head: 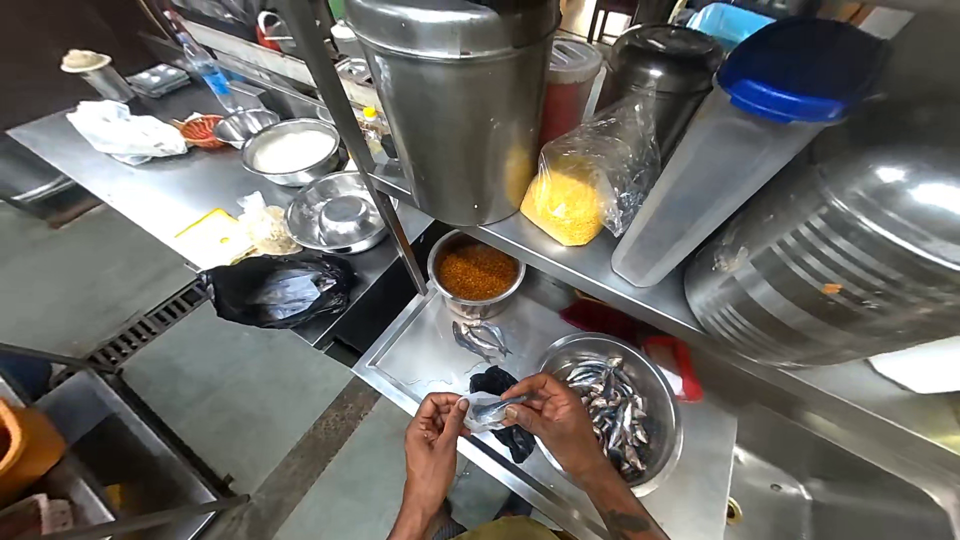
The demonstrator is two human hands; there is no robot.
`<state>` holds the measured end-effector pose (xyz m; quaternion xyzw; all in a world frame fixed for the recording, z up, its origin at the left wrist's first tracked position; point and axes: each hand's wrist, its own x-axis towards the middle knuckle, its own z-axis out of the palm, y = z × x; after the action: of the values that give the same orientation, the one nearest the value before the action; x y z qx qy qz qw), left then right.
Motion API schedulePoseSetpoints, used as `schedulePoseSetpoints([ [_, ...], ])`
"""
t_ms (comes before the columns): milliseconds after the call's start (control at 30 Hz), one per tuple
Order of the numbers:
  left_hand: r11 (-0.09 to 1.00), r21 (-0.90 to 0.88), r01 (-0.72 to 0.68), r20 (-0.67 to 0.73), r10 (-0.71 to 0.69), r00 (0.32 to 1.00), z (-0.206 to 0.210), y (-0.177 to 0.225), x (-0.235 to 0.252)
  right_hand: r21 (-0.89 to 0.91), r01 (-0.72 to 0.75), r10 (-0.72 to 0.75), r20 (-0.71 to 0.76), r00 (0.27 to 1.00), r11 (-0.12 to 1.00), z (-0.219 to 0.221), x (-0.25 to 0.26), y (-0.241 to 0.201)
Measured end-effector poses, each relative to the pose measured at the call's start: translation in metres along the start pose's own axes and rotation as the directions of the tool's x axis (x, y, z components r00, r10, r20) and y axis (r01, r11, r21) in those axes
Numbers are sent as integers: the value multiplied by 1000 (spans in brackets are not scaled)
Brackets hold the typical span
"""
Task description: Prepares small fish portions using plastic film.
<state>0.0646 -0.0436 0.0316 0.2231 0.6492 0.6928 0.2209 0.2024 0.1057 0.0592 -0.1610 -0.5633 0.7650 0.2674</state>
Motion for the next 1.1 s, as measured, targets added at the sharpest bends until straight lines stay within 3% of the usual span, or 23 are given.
schedulePoseSetpoints([
  [167,993,-112,-42,57,49,997,-7,11,1,18,-15,14,68,998,1000,11,11,-4],
  [233,986,-145,-83,54,92,994,-10,17,3,-195,43,-27,82,996,980,10,16,2],
  [300,983,-145,-114,62,124,990,-16,23,7,-483,94,-57,91,994,870,10,18,7],
  [367,984,-120,-132,94,144,985,-21,27,8,-630,102,-60,87,994,770,13,15,9],
  [533,980,-147,-134,170,159,973,-30,28,11,-375,187,-173,73,982,908,40,16,2],
  [567,980,-152,-131,171,156,973,-31,29,12,-422,206,-194,72,978,883,43,18,3],
  [700,983,-133,-124,187,148,971,-42,34,21,-847,272,-179,211,961,457,49,23,11],
  [800,982,-139,-132,222,161,962,-55,38,31,-915,254,-200,198,959,312,68,23,7],
  [900,977,-155,-148,282,187,941,-69,48,44,-924,128,-198,59,978,360,95,33,-3],
  [1000,969,-178,-170,354,224,908,-80,57,62,-909,-59,61,-37,997,412,111,54,-7],
  [1100,965,-190,-179,381,241,893,-93,63,81,-889,-98,149,-34,988,447,116,75,0],
])
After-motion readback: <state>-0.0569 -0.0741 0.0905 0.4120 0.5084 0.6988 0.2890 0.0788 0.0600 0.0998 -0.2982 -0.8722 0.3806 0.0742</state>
